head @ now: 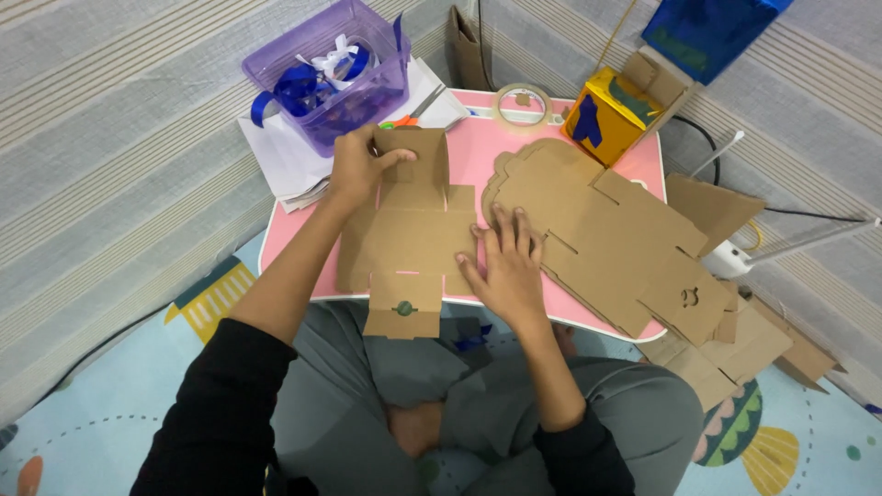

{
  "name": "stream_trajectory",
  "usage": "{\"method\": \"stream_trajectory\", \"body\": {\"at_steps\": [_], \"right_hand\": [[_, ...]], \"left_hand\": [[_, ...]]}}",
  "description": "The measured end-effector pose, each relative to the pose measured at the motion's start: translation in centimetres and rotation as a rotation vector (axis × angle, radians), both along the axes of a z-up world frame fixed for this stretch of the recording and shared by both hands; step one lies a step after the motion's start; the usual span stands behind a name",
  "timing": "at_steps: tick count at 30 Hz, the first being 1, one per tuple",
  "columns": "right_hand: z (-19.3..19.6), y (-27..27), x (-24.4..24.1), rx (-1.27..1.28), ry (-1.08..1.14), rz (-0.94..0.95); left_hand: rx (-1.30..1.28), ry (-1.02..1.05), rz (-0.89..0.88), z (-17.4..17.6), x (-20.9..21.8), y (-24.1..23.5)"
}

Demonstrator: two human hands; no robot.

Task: Assembling a cardboard gift box by folding and then filling it with small items from a container.

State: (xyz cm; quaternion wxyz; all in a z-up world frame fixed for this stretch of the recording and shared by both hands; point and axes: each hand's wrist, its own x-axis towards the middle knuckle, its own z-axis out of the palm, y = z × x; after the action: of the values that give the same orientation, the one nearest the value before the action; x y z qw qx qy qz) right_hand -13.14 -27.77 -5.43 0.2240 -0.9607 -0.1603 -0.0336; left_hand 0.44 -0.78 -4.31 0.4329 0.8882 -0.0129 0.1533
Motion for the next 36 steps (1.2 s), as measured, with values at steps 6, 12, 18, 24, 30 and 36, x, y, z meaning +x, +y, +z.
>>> {"method": "stream_trajectory", "body": {"at_steps": [6, 12, 18, 24, 30, 36], "right_hand": [[0.4, 0.1, 0.0, -0.009, 0.025, -0.008], [0.0, 0.0, 0.2, -0.019, 0.023, -0.004], [-0.8, -0.1, 0.2, -0.002, -0.035, -0.002], [0.0, 0.2, -0.5, 0.126, -0.289, 0.046], [-1.0, -0.4, -0.5, 0.305, -0.518, 0.127], [0.3, 1.5, -0.9, 0.358, -0.277, 0.088]], "left_hand": [[-0.166, 0.151, -0.018, -0.1, 0.4, -0.1], [-0.078, 0.159, -0.015, 1.5, -2.7, -0.3], [-0.326, -0.064, -0.102, 0.7, -7.5, 0.8], [-0.388, -0.139, -0.012, -1.2, -9.6, 0.3], [-0.208, -0.245, 0.051, -1.6, -10.1, 0.3], [-0.209, -0.298, 0.124, -2.2, -9.6, 0.7]]}}
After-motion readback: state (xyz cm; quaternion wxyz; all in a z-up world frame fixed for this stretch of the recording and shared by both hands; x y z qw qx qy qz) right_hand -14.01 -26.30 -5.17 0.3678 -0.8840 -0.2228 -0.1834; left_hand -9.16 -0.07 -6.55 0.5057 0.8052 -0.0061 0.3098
